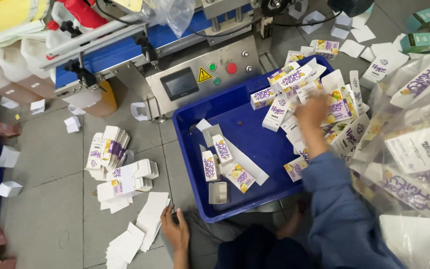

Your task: Folding flat cardboard templates into product boxes and placing them into a storage bin.

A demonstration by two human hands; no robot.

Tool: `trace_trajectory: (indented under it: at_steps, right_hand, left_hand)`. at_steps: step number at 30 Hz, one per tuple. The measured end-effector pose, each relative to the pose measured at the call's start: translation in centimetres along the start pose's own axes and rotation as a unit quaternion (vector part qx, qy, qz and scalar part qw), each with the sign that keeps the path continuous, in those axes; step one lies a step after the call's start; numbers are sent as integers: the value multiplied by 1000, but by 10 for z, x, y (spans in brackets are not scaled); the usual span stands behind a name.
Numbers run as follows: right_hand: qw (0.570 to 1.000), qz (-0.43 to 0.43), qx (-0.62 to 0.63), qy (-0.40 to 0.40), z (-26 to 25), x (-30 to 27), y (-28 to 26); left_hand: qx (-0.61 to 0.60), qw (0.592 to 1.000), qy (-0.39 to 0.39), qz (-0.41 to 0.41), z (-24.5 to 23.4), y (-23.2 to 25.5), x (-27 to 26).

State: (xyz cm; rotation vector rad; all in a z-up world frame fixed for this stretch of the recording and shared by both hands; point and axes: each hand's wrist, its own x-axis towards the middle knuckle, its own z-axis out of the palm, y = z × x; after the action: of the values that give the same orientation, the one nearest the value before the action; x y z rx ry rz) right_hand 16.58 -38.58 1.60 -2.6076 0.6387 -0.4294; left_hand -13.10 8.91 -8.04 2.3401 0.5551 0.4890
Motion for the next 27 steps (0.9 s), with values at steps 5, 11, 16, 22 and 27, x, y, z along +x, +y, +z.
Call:
trace_trajectory:
  at_steps: [5,11,16,22,27]
  right_hand:
    - [986,95,-137,6,-28,20,47]
    - [973,98,-187,89,17,9,81]
    - [964,-21,-171,203,5,-23,80]
    - [942,-222,243,64,-37,-111,-28]
    - [806,-207,402,-382,-46,-222,-118]
  left_hand:
    - [-14,1000,-6,-19,-1,9,3]
    - [-20,1000,3,-22,-7,11,1]
    - [-91,995,37,-24,-13,27,1]
    - [-153,982,80,82,-31,127,9]
    - [-337,933,-81,92,-38,174,7]
